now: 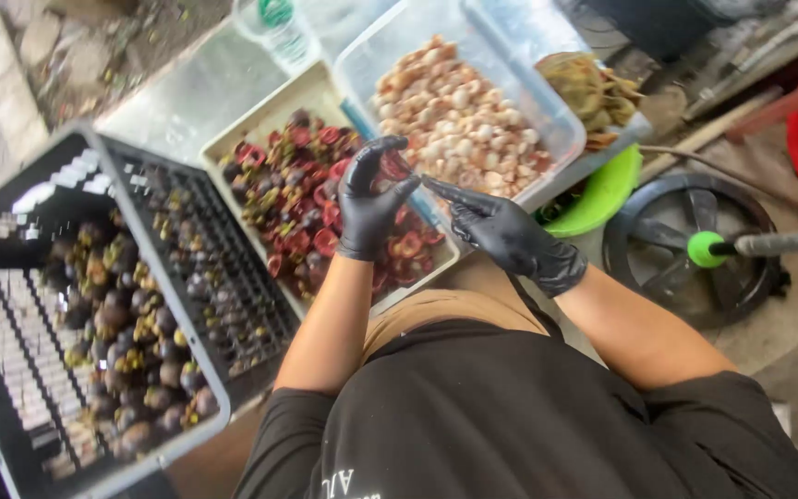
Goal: Peeling mangosteens with a small knife and placing the fruit segments into a plastic container.
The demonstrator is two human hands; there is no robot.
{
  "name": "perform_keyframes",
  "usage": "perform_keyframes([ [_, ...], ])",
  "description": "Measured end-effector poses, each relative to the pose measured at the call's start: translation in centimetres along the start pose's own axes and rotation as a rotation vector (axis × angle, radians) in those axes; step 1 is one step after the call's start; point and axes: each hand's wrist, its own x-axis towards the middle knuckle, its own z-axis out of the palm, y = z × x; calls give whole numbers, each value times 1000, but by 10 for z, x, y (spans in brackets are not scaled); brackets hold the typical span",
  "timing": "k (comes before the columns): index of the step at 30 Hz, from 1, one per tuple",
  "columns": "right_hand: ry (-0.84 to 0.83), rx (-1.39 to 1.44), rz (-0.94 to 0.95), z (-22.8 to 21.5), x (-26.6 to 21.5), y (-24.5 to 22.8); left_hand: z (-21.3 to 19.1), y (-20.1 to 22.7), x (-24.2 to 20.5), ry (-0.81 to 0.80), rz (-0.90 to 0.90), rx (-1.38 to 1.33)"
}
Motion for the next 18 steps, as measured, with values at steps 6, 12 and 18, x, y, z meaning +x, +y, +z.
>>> perform_keyframes([
  [6,117,217,85,-38,5,39,20,-22,26,34,-172,-146],
  [12,319,-335,92,-31,-5,30,-15,-34,11,78,-440,-624],
  [18,280,-775,-226,-29,-12,31,-69,12,-17,-35,-413,-406],
])
